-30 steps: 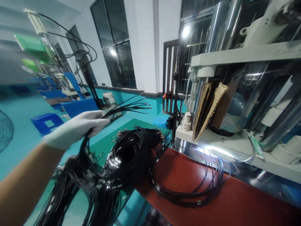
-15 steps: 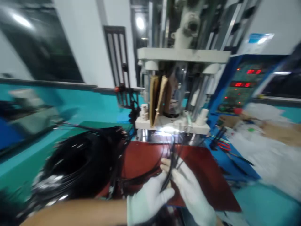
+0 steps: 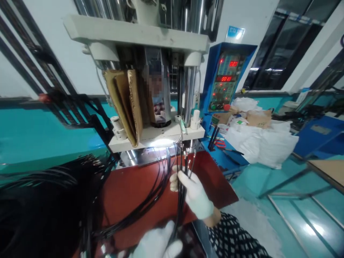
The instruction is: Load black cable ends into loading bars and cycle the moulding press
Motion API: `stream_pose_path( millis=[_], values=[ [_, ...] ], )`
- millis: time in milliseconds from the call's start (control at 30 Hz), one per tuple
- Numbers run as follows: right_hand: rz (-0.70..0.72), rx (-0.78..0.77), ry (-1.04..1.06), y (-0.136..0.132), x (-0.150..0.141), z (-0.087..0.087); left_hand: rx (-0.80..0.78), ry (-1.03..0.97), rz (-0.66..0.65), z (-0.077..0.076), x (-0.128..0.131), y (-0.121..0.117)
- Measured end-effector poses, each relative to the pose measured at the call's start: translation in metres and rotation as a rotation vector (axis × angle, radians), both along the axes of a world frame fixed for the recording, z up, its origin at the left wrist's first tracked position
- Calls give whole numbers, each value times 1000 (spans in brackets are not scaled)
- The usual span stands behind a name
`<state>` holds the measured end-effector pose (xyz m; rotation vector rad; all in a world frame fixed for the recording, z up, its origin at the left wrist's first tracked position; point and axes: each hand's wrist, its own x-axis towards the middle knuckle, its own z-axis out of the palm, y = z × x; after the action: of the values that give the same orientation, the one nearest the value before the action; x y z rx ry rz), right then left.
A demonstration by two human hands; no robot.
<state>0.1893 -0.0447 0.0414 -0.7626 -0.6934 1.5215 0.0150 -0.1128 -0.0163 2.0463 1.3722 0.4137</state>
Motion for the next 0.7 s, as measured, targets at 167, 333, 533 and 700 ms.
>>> stream_pose_path(
  millis=[167,333,533,700],
  values=[
    [253,61,-226,-5,1,0,-9,-396,41,81,-2,69],
    [494,49,-262,-3,4,-9,-20,-672,6,118,4,127],
    [447,70,-219,5,-3,-19,-42,-908,21,93,1,132],
    [411,48,-161,9,-5,-22,-14,-960,102,87,-10,136]
  ],
)
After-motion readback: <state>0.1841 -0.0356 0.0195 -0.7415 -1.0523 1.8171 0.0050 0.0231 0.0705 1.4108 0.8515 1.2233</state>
